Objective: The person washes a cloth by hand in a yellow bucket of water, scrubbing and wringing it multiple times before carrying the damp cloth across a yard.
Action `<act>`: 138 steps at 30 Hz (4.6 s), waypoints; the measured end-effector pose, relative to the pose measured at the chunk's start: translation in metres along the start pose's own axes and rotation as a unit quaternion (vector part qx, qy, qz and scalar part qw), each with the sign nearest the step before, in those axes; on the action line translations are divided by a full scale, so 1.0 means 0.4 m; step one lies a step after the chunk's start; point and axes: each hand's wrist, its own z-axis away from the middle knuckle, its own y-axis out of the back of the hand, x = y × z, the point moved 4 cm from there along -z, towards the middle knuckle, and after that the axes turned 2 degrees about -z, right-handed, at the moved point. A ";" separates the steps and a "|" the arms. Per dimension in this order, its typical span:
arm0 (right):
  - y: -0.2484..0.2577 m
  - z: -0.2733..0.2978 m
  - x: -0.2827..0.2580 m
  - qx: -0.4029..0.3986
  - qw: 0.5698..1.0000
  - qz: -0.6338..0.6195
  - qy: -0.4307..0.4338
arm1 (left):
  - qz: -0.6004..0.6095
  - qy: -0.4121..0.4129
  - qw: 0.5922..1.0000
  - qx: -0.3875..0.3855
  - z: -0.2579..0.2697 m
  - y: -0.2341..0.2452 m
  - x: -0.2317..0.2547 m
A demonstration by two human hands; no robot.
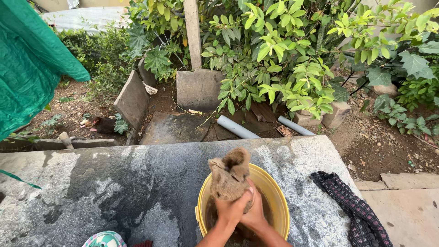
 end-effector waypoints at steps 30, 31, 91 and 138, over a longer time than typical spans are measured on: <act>0.035 -0.153 -0.113 -0.399 0.861 -0.315 -0.027 | 0.215 0.294 0.778 -0.511 -0.187 -0.010 -0.126; 0.044 -0.168 -0.134 -0.384 0.876 -0.293 0.002 | 0.199 0.275 0.788 -0.513 -0.164 0.009 -0.154; 0.146 -0.034 0.298 -0.255 0.911 -0.210 -0.247 | -0.295 -0.149 0.847 -0.417 -0.107 -0.143 0.227; 0.156 -0.178 0.280 0.078 0.904 0.208 -0.366 | -0.542 0.250 0.773 -0.216 -0.050 -0.041 -0.277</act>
